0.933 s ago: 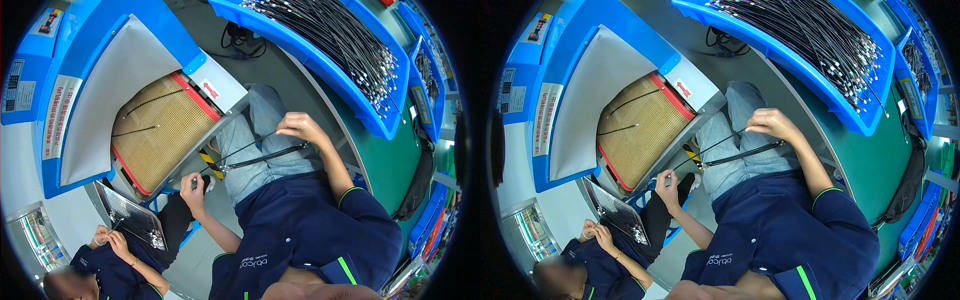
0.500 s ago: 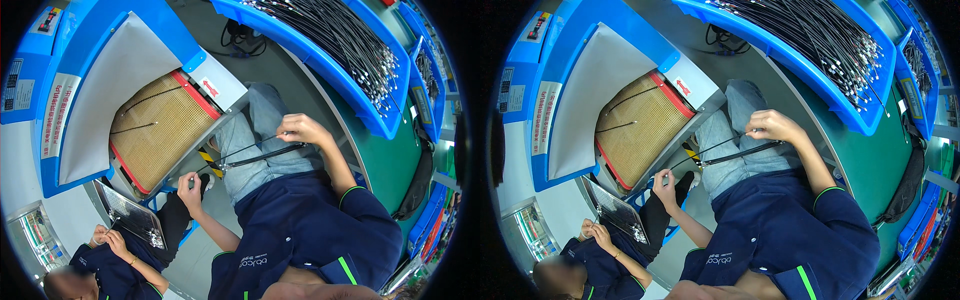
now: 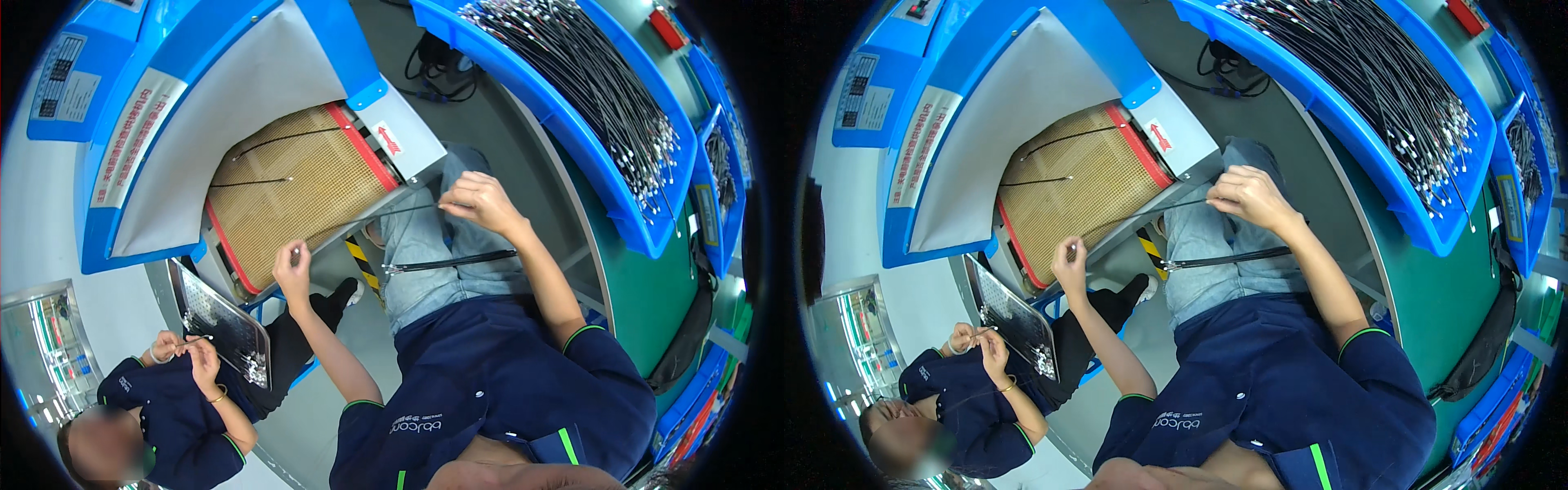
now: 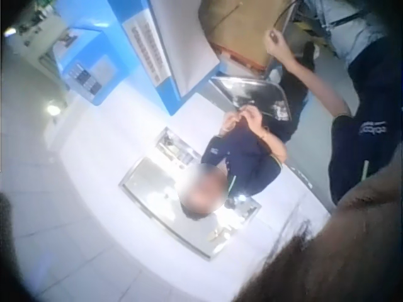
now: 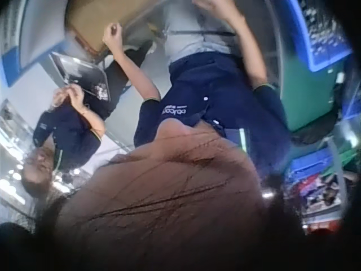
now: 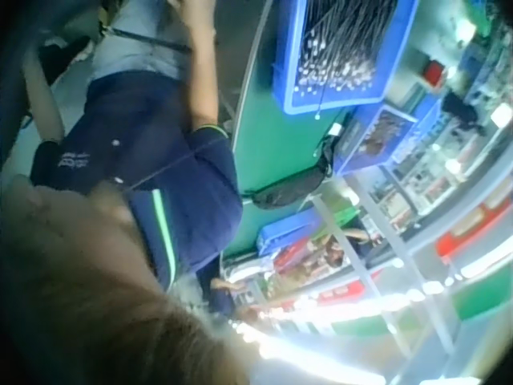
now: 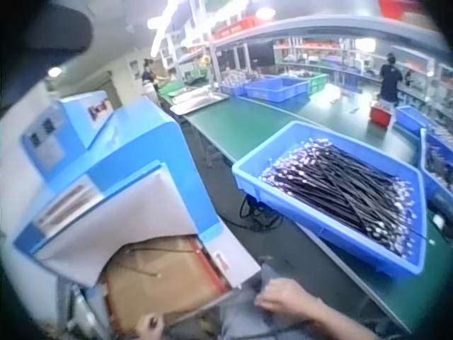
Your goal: The person sits at a workstation and repeatedly picks up black cables from a blue bin. They insert the ends of the cables into a perforated tray on a machine and then place the processed cables into a metal tray on their lap.
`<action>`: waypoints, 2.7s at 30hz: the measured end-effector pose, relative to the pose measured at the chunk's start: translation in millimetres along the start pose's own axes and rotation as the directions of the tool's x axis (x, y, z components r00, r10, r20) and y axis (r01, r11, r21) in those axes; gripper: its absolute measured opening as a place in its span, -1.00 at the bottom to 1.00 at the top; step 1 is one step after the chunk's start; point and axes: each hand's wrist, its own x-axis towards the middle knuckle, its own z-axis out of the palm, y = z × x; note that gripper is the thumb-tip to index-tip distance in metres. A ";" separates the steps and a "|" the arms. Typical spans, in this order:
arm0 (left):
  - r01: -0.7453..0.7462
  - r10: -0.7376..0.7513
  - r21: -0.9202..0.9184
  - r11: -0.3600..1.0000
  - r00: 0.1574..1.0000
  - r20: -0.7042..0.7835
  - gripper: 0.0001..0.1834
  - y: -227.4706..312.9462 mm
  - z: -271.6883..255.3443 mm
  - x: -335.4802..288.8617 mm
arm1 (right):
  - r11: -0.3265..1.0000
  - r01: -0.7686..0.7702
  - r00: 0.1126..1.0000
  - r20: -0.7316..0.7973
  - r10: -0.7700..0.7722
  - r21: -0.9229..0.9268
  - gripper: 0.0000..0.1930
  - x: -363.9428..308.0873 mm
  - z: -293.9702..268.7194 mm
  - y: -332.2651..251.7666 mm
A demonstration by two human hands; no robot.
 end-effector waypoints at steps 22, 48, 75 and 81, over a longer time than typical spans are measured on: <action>0.070 -0.069 0.018 0.997 0.997 -0.037 -0.85 -83.8 12.7 87.5 | 0.998 -0.070 0.979 -0.191 0.067 -0.006 -0.82 62.1 91.8 -0.1; 0.138 -0.110 -0.263 0.955 0.987 0.120 -0.84 42.7 68.0 -59.7 | 0.855 -0.515 0.612 0.675 0.413 -0.057 -0.86 -81.2 49.6 -3.6; 0.290 -0.187 -0.161 0.944 0.867 0.462 -0.85 42.2 43.6 -78.9 | 0.901 -0.434 0.829 0.398 0.392 0.017 -0.82 -58.0 -37.1 14.4; 0.278 -0.118 -0.241 0.930 0.846 0.521 -0.84 71.2 52.2 -68.9 | 0.981 -0.189 0.943 0.288 0.169 0.042 -0.84 -38.8 -18.7 -2.6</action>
